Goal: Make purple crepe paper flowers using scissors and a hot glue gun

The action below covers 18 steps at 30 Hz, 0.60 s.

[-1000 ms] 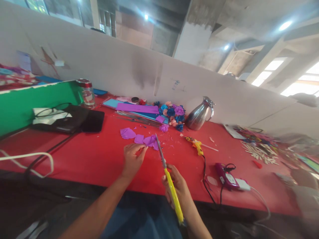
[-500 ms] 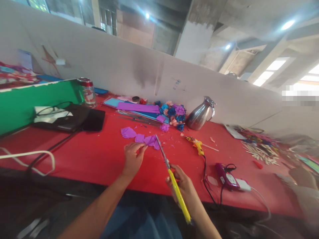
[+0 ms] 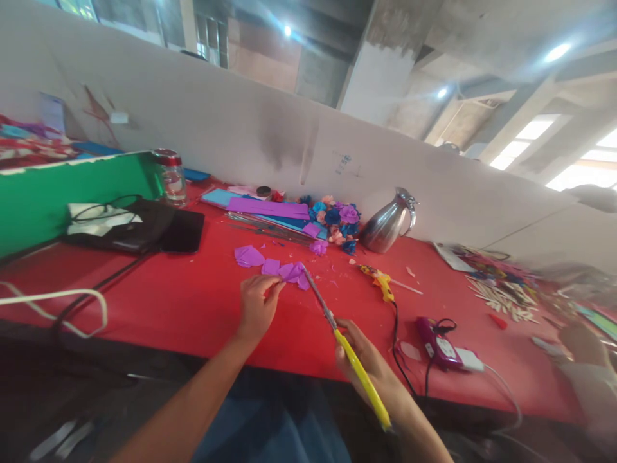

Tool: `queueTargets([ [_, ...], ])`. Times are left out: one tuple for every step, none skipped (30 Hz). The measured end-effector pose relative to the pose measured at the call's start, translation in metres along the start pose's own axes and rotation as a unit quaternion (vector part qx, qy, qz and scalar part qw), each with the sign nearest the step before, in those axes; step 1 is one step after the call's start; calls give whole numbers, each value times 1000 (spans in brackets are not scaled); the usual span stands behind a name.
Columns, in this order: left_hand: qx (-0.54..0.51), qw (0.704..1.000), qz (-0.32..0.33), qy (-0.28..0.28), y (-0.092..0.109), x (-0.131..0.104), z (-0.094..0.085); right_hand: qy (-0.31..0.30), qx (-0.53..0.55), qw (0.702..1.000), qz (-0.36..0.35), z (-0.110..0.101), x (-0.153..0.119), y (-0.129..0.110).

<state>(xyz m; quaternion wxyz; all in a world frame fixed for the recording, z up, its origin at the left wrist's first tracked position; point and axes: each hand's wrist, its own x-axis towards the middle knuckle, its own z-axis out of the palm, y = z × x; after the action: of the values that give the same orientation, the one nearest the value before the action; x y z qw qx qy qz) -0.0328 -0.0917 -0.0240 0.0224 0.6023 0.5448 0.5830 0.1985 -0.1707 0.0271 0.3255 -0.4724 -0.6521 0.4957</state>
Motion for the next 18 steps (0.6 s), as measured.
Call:
queueTargets([
  [0,1000,0,3,1,0,0,-11,-8,1000,3,-2,-1,-1],
  [1,1000,0,6,2,0,-1,-10,-11,1000,7,-3,-1,-2],
  [2,1000,0,8,2,0,-1,-8,-12,1000,12,-4,-2,-3],
  [5,1000,1,10,3,0,-1,-7,-11,1000,18,-4,-2,-4],
  [6,1000,2,10,3,0,-1,-8,-9,1000,26,-4,-2,-5],
  [6,1000,2,10,3,0,-1,-9,-4,999,33,-4,-2,-7],
  [6,1000,3,8,2,0,0,-12,1,999,40,-4,-1,-8],
  [6,1000,3,7,2,-1,0,-14,7,999,43,-3,-1,-9],
  [6,1000,2,6,1,-1,1,-15,12,999,43,-3,0,-9],
  [6,1000,1,5,1,-1,1,-15,17,999,42,-2,1,-9],
  [5,1000,0,2,1,-2,1,-14,21,999,40,-2,2,-9],
  [4,1000,0,-3,1,-2,1,-12,24,999,40,-1,3,-9],
  [1,1000,0,-7,1,-2,1,-10,25,999,40,-1,4,-8],
  [-2,1000,0,-11,1,-2,1,-7,26,999,41,-1,5,-8],
  [-5,1000,1,-14,1,-2,1,-5,24,999,43,-1,6,-8],
  [-7,1000,2,-14,0,-2,1,-4,23,999,45,-2,6,-7],
  [-10,1000,3,-14,0,-2,1,-4,21,999,46,-2,7,-8],
  [-12,1000,5,-15,-1,-2,1,-6,19,999,47,-2,8,-8],
])
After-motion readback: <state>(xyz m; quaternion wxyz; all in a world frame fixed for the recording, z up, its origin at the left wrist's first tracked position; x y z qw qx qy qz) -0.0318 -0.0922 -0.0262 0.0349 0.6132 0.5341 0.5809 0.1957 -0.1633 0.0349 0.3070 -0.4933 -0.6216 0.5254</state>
